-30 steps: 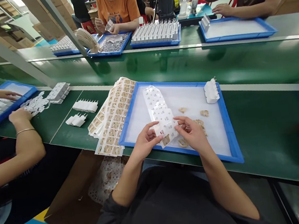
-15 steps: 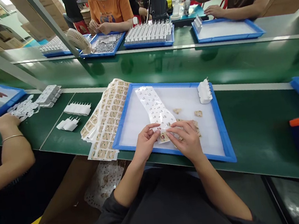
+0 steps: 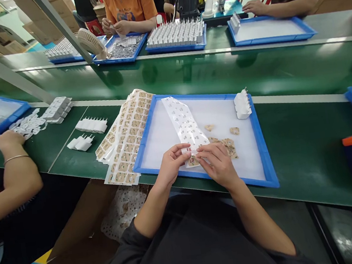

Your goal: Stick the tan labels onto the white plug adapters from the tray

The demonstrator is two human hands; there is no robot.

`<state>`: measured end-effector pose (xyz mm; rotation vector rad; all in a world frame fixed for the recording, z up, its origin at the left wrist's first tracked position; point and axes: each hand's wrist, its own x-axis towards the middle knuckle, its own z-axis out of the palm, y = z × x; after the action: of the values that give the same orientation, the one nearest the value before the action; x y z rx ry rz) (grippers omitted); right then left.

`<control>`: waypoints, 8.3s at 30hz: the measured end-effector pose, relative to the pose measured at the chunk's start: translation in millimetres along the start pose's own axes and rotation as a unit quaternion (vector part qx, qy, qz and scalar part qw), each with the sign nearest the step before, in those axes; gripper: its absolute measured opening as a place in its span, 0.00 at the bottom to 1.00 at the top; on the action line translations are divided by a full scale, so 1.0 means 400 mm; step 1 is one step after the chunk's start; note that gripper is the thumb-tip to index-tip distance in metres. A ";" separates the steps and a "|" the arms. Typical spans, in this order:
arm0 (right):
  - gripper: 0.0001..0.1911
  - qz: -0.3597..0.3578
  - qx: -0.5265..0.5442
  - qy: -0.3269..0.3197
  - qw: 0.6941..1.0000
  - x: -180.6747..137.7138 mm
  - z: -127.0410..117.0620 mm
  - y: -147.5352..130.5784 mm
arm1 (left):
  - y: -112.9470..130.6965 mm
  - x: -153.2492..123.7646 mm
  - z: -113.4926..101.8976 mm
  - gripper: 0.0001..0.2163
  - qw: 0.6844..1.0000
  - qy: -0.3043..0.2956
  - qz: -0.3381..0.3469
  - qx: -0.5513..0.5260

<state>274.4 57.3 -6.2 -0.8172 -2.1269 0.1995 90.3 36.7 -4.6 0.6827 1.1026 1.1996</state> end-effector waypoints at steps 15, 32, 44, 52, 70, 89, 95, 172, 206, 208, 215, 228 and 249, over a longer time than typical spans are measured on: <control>0.02 0.182 0.280 0.136 0.933 -0.038 -0.065 0.023 | -0.007 -0.017 -0.023 0.16 0.955 0.040 0.121 0.269; 0.04 0.161 0.052 0.107 0.980 -0.124 -0.126 0.057 | 0.021 0.439 0.461 0.13 0.383 -0.235 0.556 0.699; 0.04 0.145 0.076 0.097 0.982 -0.135 -0.131 0.085 | 0.153 0.196 0.252 0.17 0.703 -0.160 0.439 0.537; 0.03 0.255 0.135 0.099 0.952 -0.116 -0.114 0.068 | 0.030 0.026 -0.006 0.17 0.920 -0.029 0.264 0.286; 0.06 0.360 0.420 0.137 0.822 -0.002 0.038 -0.019 | -0.001 0.018 -0.019 0.20 0.874 -0.087 0.295 0.375; 0.06 0.399 0.394 0.173 0.810 0.001 0.047 -0.024 | 0.002 0.019 -0.012 0.14 0.857 -0.074 0.342 0.379; 0.06 0.389 0.391 0.180 0.815 0.004 0.047 -0.024 | 0.003 0.018 -0.008 0.14 0.854 -0.082 0.354 0.373; 0.19 0.322 0.279 0.029 0.904 -0.029 0.064 -0.003 | -0.021 0.026 -0.003 0.16 0.908 -0.052 0.315 0.270; 0.12 0.328 0.423 0.046 0.844 -0.008 0.042 -0.020 | -0.019 0.018 -0.019 0.17 0.889 -0.060 0.314 0.327; 0.11 0.335 0.415 0.055 0.844 -0.006 0.046 -0.021 | -0.021 0.018 -0.016 0.16 0.861 -0.061 0.354 0.361; 0.07 0.331 0.422 0.074 0.841 0.000 0.047 -0.021 | -0.029 0.020 -0.013 0.16 0.785 -0.064 0.446 0.426; 0.12 0.352 0.389 0.072 0.848 0.001 0.039 -0.001 | -0.045 0.027 -0.006 0.17 0.800 -0.059 0.443 0.401; 0.13 0.278 0.155 0.039 0.947 -0.003 0.013 0.003 | -0.051 0.034 -0.011 0.24 0.847 -0.083 0.402 0.339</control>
<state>271.6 58.4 -10.9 -1.1908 -1.6854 0.7637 93.5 43.5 -28.2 1.9056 1.1161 1.3812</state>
